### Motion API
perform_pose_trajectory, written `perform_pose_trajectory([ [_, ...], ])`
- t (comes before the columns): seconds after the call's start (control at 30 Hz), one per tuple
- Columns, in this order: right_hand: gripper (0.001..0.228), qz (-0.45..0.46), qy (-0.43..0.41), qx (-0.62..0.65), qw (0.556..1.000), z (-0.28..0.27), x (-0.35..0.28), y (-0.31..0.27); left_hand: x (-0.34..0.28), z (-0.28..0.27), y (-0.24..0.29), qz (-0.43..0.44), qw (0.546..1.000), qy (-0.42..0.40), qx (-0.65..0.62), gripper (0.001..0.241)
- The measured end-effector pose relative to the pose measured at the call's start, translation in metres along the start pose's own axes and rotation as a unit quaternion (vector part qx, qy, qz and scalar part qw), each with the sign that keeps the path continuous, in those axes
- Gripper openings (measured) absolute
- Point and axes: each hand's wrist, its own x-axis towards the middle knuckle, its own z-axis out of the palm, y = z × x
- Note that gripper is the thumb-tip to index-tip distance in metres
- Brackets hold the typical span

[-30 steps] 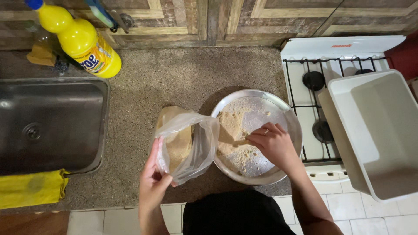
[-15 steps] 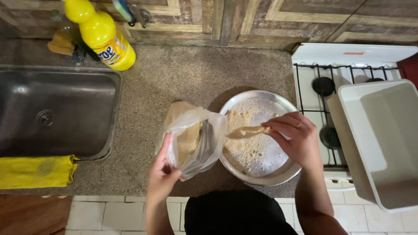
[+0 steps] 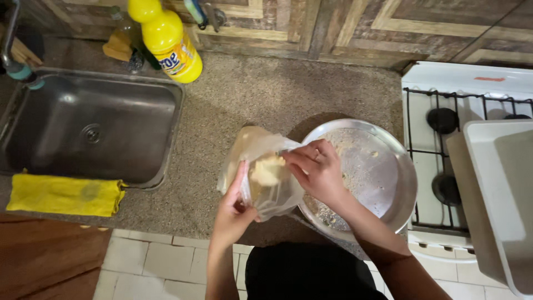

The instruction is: The person places portions of dough into a plastic bag by hand and then kneads the dough while it is inside the bag.

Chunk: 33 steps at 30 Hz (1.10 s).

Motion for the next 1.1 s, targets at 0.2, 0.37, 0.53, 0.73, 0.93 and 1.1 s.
perform_pose_trajectory([
  [0.2, 0.019, -0.022, -0.052, 0.055, 0.997, 0.021, 0.041, -0.051, 0.006, 0.005, -0.002, 0.036, 0.989, 0.058, -0.128, 0.091],
  [0.37, 0.016, -0.081, -0.068, 0.124, 0.987, 0.081, 0.001, -0.046, 0.004, 0.007, -0.005, 0.048, 0.98, 0.054, -0.185, 0.088],
  [0.53, 0.035, -0.121, -0.063, 0.214, 0.967, 0.158, -0.055, -0.017, 0.003, 0.008, 0.006, 0.046, 0.978, 0.05, -0.198, 0.086],
  [0.73, 0.023, -0.143, -0.133, 0.206, 0.959, 0.104, -0.025, -0.025, 0.01, 0.007, 0.011, 0.056, 0.978, 0.054, -0.191, 0.088],
  [0.93, 0.015, -0.096, -0.198, 0.208, 0.953, 0.028, -0.035, 0.029, 0.007, 0.007, 0.02, 0.036, 0.972, 0.044, -0.227, 0.089],
  [1.1, 0.02, 0.297, -0.143, 0.053, 0.942, -0.009, -0.066, 0.103, 0.01, 0.005, 0.003, 0.016, 0.964, 0.049, -0.262, 0.089],
])
